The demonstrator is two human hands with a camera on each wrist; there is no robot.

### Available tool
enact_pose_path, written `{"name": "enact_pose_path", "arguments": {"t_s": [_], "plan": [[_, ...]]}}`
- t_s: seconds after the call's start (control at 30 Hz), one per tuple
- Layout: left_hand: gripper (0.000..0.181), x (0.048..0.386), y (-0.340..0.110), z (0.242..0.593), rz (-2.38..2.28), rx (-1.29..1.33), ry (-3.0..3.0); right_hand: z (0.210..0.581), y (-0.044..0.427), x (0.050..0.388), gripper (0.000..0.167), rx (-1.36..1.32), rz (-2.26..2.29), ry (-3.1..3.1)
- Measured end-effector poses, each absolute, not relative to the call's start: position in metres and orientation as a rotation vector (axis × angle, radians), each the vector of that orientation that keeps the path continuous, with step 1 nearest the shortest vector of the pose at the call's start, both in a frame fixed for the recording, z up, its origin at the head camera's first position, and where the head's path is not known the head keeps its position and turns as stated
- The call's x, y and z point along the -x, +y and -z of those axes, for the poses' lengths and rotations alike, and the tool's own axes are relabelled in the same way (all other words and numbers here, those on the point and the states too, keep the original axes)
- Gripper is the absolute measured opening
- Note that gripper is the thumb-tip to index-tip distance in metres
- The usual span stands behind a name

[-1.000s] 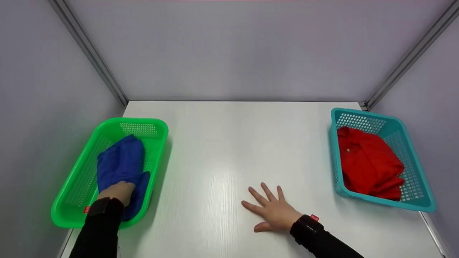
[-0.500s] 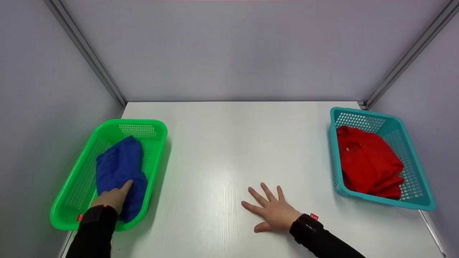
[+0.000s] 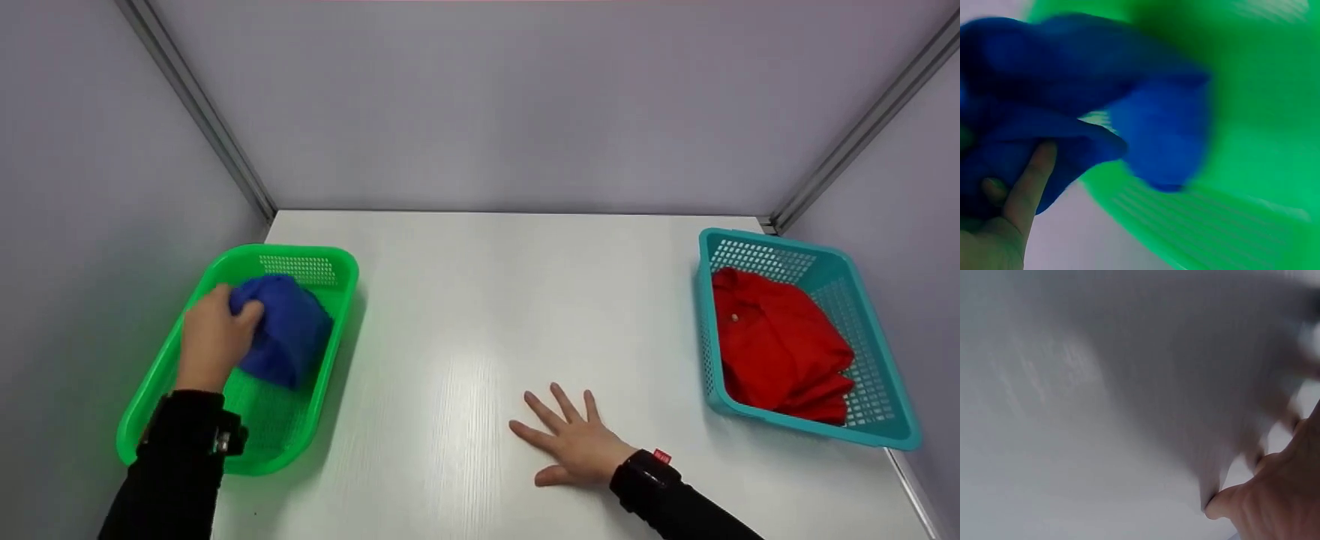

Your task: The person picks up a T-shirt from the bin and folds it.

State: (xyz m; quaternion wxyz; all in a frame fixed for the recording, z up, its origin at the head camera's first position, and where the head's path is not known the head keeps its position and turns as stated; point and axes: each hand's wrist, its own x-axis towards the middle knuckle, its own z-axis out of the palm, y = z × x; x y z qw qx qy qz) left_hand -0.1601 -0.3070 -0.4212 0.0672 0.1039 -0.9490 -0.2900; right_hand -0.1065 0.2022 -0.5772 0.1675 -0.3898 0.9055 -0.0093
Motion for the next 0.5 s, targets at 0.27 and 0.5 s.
{"name": "enact_pose_path", "arguments": {"t_s": [0.27, 0.5], "plan": [[0.008, 0.167, -0.246, 0.302, 1.548, -0.28, -2.073, 0.578, 0.202, 0.106, 0.082, 1.094, 0.053, 2.57], [0.015, 0.168, -0.184, 0.241, 1.934, 0.141, -1.59, 0.577, 0.203, 0.104, 0.083, 1.121, 0.082, 2.585]]}}
